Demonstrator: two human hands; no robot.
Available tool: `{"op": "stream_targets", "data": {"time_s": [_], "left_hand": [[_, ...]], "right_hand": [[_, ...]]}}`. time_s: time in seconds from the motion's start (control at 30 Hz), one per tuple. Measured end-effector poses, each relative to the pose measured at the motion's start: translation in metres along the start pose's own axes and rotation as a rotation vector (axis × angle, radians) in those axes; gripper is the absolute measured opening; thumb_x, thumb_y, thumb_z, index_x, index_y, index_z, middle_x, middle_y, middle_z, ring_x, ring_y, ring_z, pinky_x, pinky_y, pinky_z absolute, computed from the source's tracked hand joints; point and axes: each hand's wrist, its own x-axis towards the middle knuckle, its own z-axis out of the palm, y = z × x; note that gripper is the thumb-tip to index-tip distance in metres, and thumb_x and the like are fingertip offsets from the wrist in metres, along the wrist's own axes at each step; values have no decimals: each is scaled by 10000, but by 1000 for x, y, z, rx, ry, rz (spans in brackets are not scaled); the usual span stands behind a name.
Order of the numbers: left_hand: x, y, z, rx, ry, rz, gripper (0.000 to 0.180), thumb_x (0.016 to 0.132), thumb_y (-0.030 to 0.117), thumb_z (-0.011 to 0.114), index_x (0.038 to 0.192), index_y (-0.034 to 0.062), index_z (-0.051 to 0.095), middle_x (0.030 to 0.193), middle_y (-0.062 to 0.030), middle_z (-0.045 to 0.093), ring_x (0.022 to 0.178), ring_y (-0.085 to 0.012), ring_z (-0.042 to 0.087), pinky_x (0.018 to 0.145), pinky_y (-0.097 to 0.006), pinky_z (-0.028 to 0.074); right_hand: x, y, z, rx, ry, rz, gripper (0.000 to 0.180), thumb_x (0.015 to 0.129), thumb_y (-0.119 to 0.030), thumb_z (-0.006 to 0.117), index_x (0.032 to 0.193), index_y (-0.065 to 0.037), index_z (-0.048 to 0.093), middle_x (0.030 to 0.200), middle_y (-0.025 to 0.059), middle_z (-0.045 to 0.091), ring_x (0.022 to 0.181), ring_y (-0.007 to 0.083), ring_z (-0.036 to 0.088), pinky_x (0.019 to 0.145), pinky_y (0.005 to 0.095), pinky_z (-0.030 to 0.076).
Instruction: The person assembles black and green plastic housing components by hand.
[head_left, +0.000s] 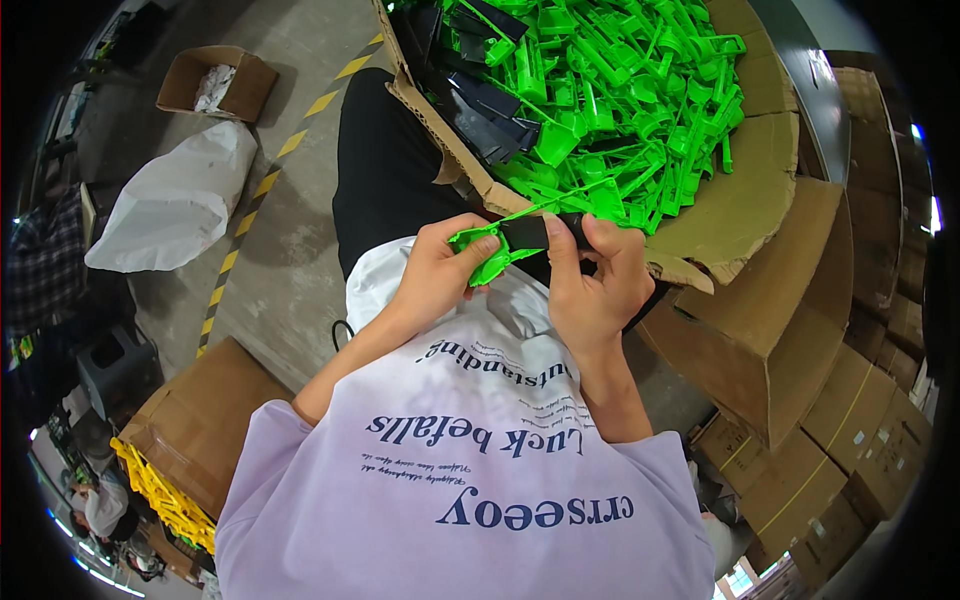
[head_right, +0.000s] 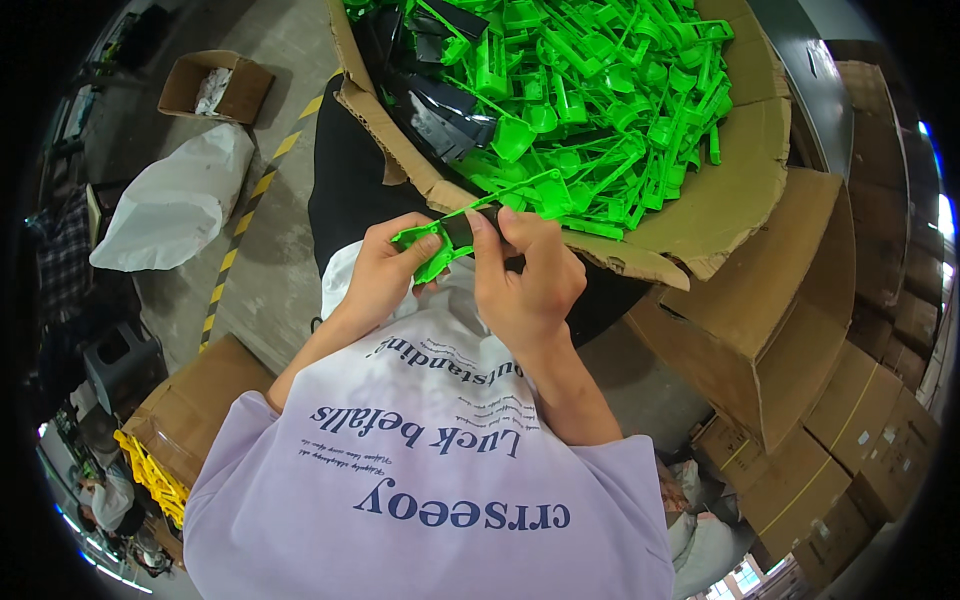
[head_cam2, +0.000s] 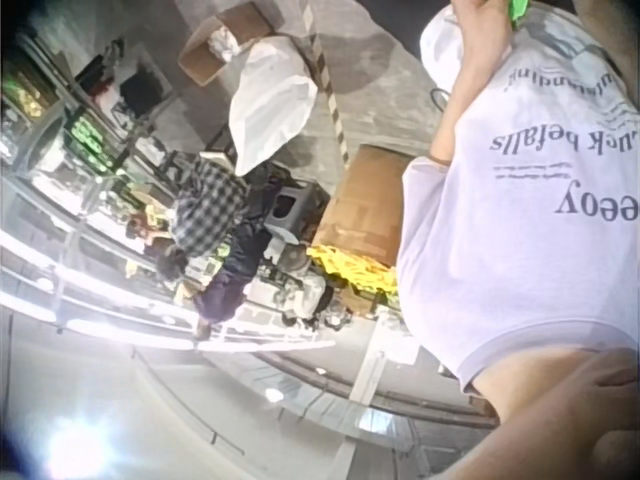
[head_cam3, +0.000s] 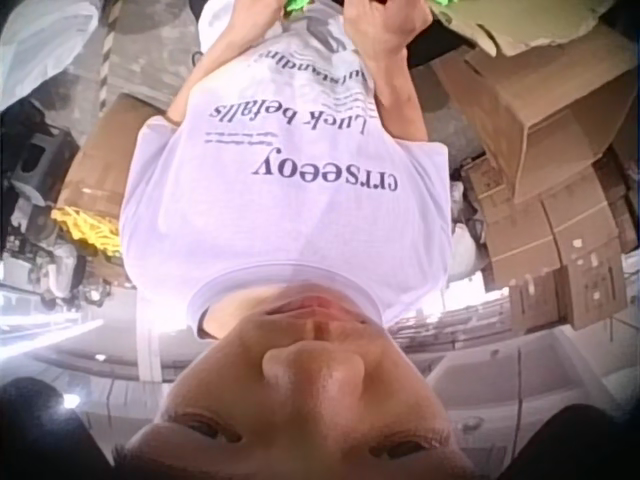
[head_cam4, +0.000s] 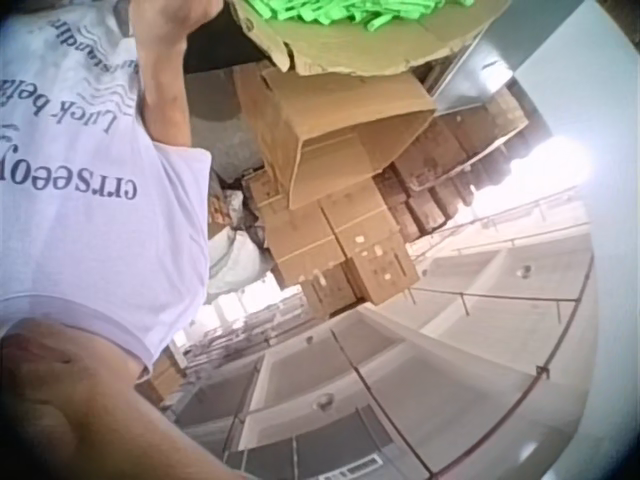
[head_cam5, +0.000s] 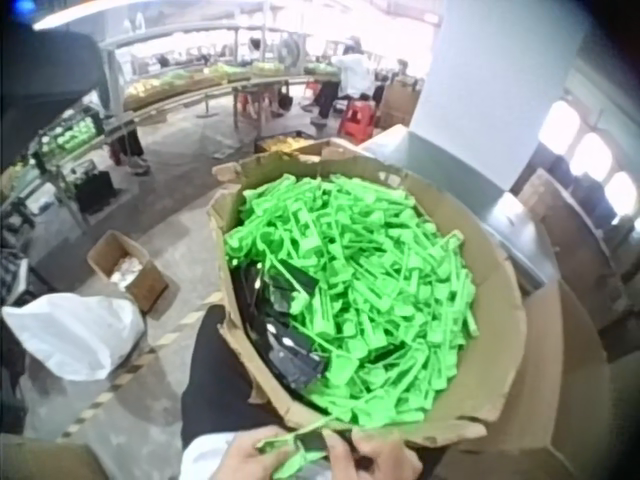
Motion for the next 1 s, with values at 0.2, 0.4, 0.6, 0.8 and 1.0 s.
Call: {"op": "stream_targets", "data": {"time_s": [0.2, 0.4, 0.6, 0.8, 1.0], "left_hand": [[1, -7, 1, -6, 9, 21, 129, 931, 155, 549, 920, 30, 583, 650, -46, 610, 495, -77, 530, 412, -206, 361], [-2, -1, 4, 13, 36, -3, 91, 916, 97, 551, 897, 12, 578, 649, -41, 599, 494, -70, 511, 420, -216, 381], [0, -14, 9, -59, 77, 72, 104, 927, 116, 547, 882, 30, 584, 680, -23, 587, 559, -64, 510, 480, -203, 384], [1, -9, 13, 1, 99, 73, 113, 922, 122, 554, 867, 28, 585, 667, -8, 571, 553, -57, 496, 474, -203, 381], [2, -8, 13, -46, 94, 80, 70, 898, 47, 569, 888, -14, 603, 678, -26, 590, 583, -64, 513, 501, -221, 397]], "right_hand": [[-4, -1, -3, -35, 17, -44, 242, 720, 20, 761, 847, 7, 555, 718, 97, 640, 489, 129, 591, 462, 231, 459], [-7, -6, -3, -89, -12, -72, 244, 714, 26, 759, 841, 5, 553, 721, 109, 639, 489, 164, 598, 464, 246, 470], [-6, -19, -4, -181, -38, -189, 240, 700, 25, 767, 773, -14, 541, 667, 107, 606, 469, 203, 577, 444, 257, 455], [6, -14, -5, -151, -24, 29, 216, 736, 4, 764, 782, 1, 553, 588, 30, 554, 432, 61, 444, 420, 200, 364], [8, -16, -2, -112, -57, -74, 207, 731, 7, 767, 766, -1, 562, 610, 44, 573, 445, 64, 445, 432, 202, 376]]}}
